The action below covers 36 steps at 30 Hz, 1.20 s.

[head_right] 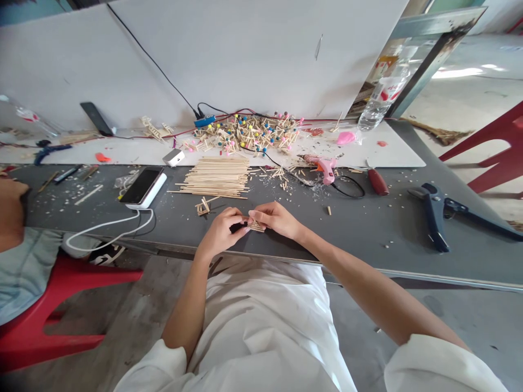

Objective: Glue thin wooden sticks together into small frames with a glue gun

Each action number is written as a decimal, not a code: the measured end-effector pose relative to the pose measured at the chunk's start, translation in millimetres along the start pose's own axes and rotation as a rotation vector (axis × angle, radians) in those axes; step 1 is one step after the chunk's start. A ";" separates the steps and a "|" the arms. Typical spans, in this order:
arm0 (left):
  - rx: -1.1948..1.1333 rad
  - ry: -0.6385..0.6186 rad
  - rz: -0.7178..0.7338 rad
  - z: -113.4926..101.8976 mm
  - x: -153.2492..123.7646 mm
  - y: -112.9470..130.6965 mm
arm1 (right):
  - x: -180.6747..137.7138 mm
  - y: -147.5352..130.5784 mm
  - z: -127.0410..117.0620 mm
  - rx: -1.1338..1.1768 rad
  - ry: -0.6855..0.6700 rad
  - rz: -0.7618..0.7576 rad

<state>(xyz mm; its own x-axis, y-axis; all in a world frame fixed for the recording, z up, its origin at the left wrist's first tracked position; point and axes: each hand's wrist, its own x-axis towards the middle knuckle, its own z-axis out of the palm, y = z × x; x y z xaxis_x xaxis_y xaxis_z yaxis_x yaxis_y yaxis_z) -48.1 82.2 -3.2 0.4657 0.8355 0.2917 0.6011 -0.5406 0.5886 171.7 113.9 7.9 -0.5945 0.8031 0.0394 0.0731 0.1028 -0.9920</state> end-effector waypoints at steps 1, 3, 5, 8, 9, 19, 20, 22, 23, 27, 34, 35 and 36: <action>0.001 0.002 -0.001 0.2 0.0 -0.3 | 0.1 -0.1 0.1 0.000 0.001 0.001; 0.000 0.004 -0.006 0.4 -0.1 -0.5 | 0.2 0.2 0.1 0.002 0.003 0.001; -0.004 0.005 -0.014 0.2 -0.1 0.0 | 0.3 0.9 -0.1 0.008 0.001 -0.001; -0.007 0.003 -0.018 -0.4 0.0 0.8 | 0.2 1.5 -0.7 0.009 -0.002 -0.002; -0.009 0.003 -0.018 -0.5 0.1 0.9 | 0.1 1.5 -0.8 0.009 -0.002 -0.002; -0.009 0.005 -0.029 -1.0 0.3 0.9 | 0.2 0.9 -0.9 0.009 0.004 -0.001; -0.010 0.004 -0.028 -1.1 0.3 1.0 | 0.2 1.0 -1.0 0.007 0.003 -0.003; -0.009 0.003 -0.026 -1.3 0.4 1.2 | 0.2 1.1 -1.1 0.007 0.002 -0.005; -0.006 0.004 -0.025 -1.3 0.4 1.2 | 0.1 1.2 -1.2 0.008 0.001 -0.004; 0.003 0.008 -0.021 -1.3 0.5 1.4 | 0.0 1.7 -1.3 0.006 0.001 0.004; -0.019 0.014 -0.033 -1.8 -0.1 2.3 | 0.9 4.1 -2.2 0.003 -0.009 -0.003; -0.024 0.014 -0.036 -1.7 -0.3 2.3 | 0.9 4.2 -2.3 0.005 -0.008 -0.003; -0.030 0.015 -0.040 -1.6 -0.4 2.1 | 0.9 4.4 -2.3 0.006 -0.006 -0.002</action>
<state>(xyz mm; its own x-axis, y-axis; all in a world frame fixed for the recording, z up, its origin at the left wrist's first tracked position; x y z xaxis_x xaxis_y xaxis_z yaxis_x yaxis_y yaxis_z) -48.0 80.9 -0.8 0.4316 0.8580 0.2784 0.5993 -0.5034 0.6224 173.3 116.4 3.9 -0.5998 0.7991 0.0405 0.0670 0.1005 -0.9927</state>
